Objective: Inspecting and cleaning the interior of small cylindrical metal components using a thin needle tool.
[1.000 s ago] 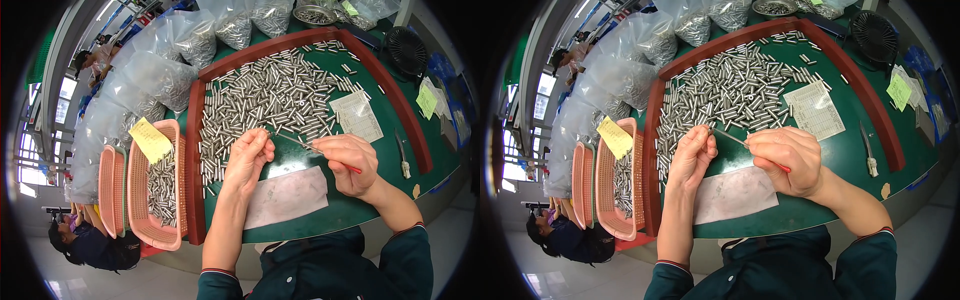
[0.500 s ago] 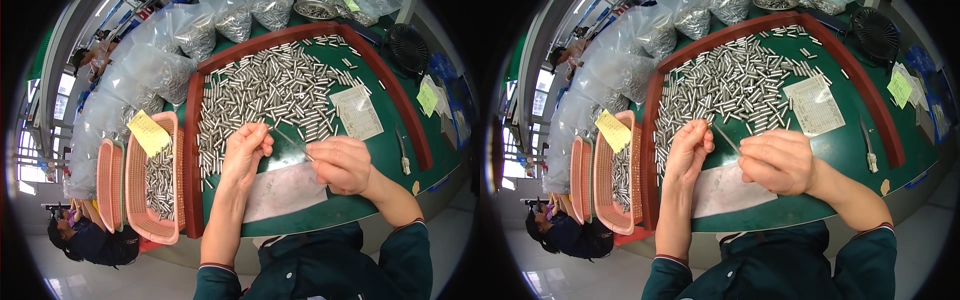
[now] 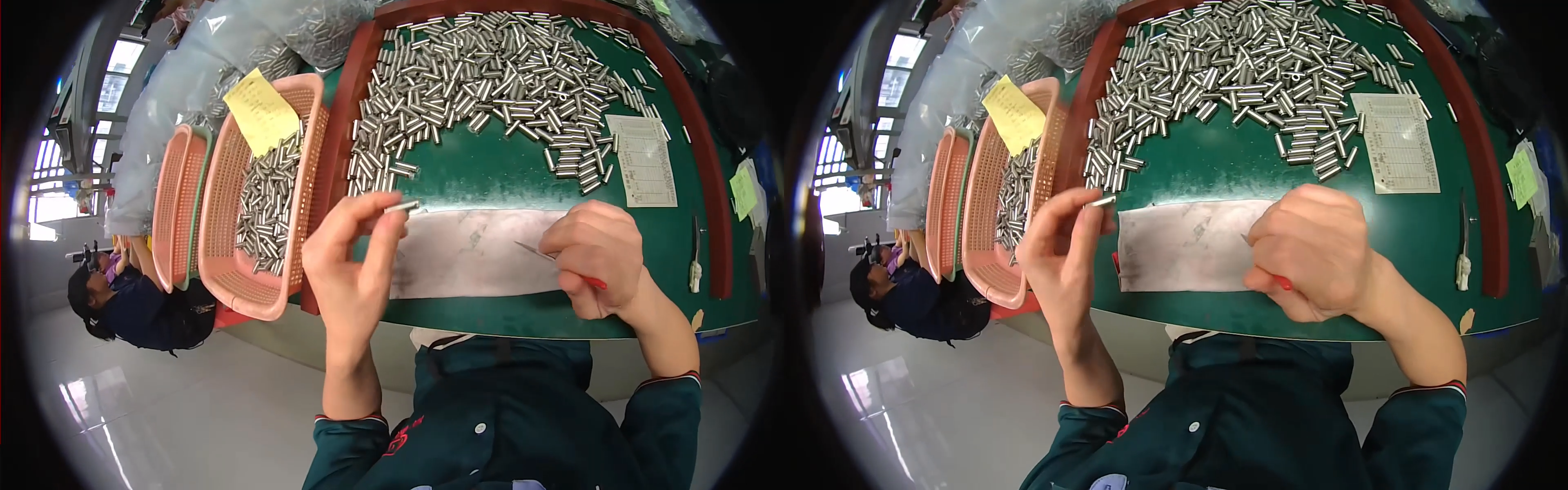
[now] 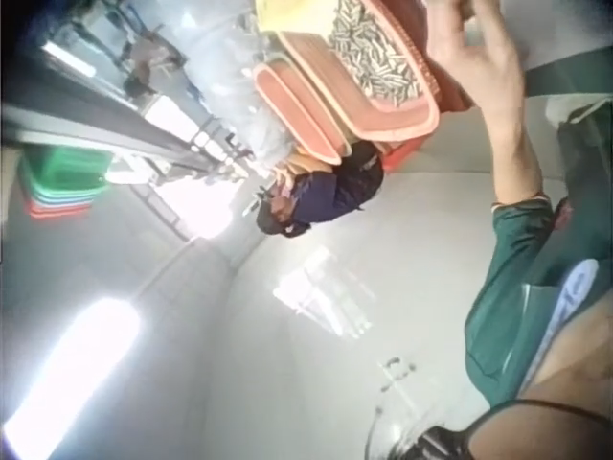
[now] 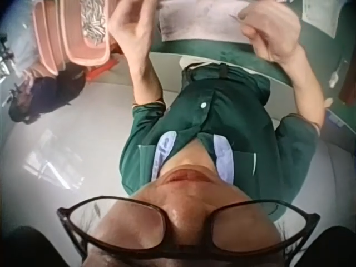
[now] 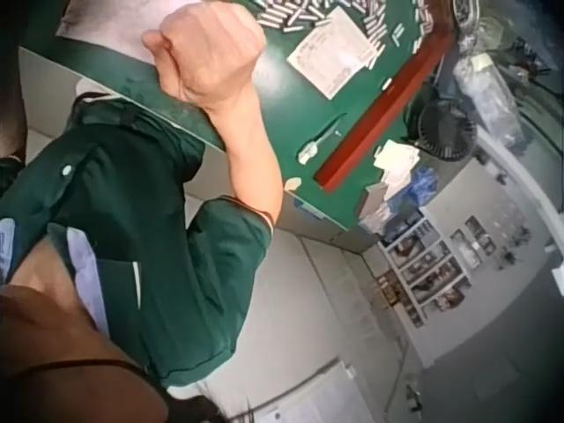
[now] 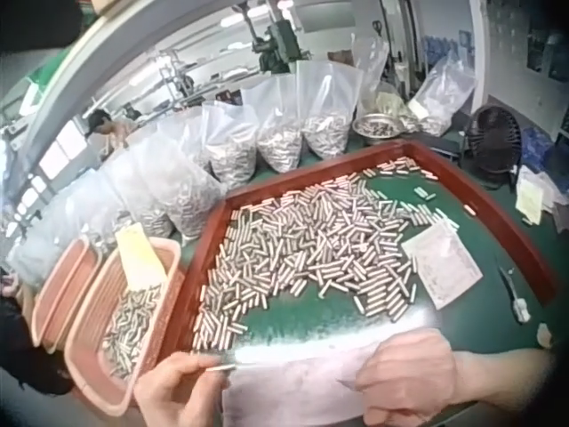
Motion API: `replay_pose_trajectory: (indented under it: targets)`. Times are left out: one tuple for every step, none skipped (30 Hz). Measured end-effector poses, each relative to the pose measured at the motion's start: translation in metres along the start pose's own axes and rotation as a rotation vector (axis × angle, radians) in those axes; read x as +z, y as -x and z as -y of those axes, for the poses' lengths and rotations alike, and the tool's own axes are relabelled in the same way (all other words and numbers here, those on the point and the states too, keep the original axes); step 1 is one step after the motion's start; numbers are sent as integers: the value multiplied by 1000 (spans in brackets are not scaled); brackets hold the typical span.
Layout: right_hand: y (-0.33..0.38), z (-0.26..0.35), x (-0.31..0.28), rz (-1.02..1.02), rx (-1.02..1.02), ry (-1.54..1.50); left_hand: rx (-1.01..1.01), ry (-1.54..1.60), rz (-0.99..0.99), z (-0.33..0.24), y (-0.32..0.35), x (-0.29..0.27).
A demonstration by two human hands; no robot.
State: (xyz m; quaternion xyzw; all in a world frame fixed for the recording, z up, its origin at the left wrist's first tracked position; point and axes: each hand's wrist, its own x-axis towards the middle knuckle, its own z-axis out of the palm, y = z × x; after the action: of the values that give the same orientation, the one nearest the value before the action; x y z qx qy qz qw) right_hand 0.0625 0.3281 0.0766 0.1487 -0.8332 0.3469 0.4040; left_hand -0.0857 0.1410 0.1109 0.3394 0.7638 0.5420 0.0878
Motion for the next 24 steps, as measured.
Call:
replay_pose_trajectory:
  targets:
    - [-1,1,1,70,27,-9,111,-164,-5,5,9,-6]
    - [-2,4,-4,155,80,35,259,-289,-57,-4,14,-6]
    - [-1,4,-5,160,84,30,398,-321,-133,-3,19,-4]
    - [0,3,-5,140,101,28,538,-351,-208,-2,25,-2]
    - [0,3,-5,117,116,26,599,-411,-219,-8,30,1]
    - [0,2,-3,119,118,24,663,-475,-187,-7,31,4]
    - [-1,1,-1,49,121,8,609,-533,-71,-1,29,5]
    - [-2,2,0,-19,125,-4,555,-585,47,10,24,8]
    - [-4,4,1,-17,121,-15,401,-756,283,24,25,11]
    - [-5,7,1,-1,119,-16,412,-670,234,33,26,14]
    - [-4,4,-1,11,127,4,504,-606,139,30,25,14]
    - [-3,3,-1,2,140,13,593,-539,53,22,27,9]
    - [-2,1,-2,4,138,20,682,-528,-117,12,29,8]
    - [-3,1,-2,10,126,16,709,-483,-176,3,34,2]
    - [-3,2,-3,15,129,15,724,-494,-154,1,39,-1]
    - [-2,2,-3,12,133,13,690,-596,-65,7,37,6]
    - [-4,3,0,3,131,12,559,-717,177,22,34,10]
    - [-4,3,-2,-8,130,16,474,-634,166,37,32,18]
    - [-5,3,-3,-7,127,12,534,-596,82,35,41,11]
    - [-4,-3,-3,-2,138,29,603,-546,11,27,42,6]
    - [-2,0,-4,10,154,36,642,-499,-60,12,49,1]
    - [-1,2,-6,-1,173,37,692,-485,-95,7,56,-3]
    - [-3,3,-5,2,165,31,685,-593,5,7,54,-1]
    - [-5,4,-4,-4,159,28,567,-712,186,22,49,8]
